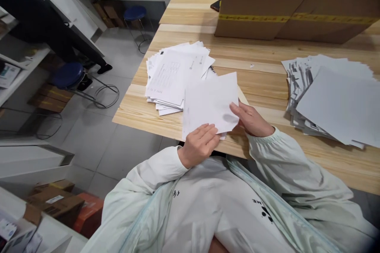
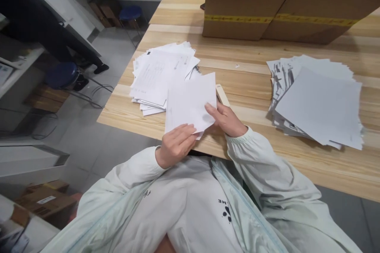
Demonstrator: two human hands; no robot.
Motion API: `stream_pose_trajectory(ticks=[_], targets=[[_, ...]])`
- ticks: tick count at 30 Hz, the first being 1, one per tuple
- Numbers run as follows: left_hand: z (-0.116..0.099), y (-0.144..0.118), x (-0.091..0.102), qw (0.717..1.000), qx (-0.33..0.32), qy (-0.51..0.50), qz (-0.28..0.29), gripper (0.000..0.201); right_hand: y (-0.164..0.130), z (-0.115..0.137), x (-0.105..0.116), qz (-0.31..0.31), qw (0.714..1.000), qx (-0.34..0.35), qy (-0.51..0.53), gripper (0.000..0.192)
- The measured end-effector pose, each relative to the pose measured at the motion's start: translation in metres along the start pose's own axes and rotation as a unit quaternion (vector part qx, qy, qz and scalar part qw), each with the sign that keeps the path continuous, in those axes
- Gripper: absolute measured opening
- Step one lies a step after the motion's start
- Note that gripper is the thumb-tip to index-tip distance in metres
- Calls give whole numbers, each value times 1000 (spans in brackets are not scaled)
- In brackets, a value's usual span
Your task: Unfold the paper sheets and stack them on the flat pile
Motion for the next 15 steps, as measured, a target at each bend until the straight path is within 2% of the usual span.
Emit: stream_pose_trajectory(ticks=[2, 4, 5, 7, 9, 10, 11, 12, 15], targets=[[-6, 4, -10, 999, -11, -23, 29, 26, -5, -10, 2, 29, 997, -45, 47, 45], [-15, 5, -6, 999, -39, -14, 19, 25, -11, -13, 7, 2, 997, -45, 70, 36], [-18, 5, 1, 999, -49, -6, -8, 25, -14, -13, 11, -26, 996, -31, 75, 31], [-16, 3, 28, 993, -31, -7, -112, 35, -23, -11, 23, -93, 993, 9, 79, 20], [-1, -1, 56, 970, 36, -56, -234, 51, -33, -11, 35, -148, 985, 41, 78, 15], [9, -2, 66, 956, 71, -107, -265, 55, -37, -11, 41, -168, 982, 51, 75, 14], [19, 0, 70, 943, 100, -175, -265, 58, -41, -12, 46, -180, 980, 57, 69, 14], [28, 5, 68, 929, 125, -253, -238, 59, -43, -12, 49, -187, 979, 63, 59, 14], [37, 23, 43, 865, 153, -469, -90, 59, -46, -11, 51, -164, 982, 90, 27, 15]])
Point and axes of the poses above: each hand's wrist, its own y-axis towards the middle knuckle, its own x-axis out of the back of the hand, z = x × y, the point moved 6 cm from there along y, towards the middle knuckle, and after that the axes turned 14 degrees about z, right-handed, at the moved point
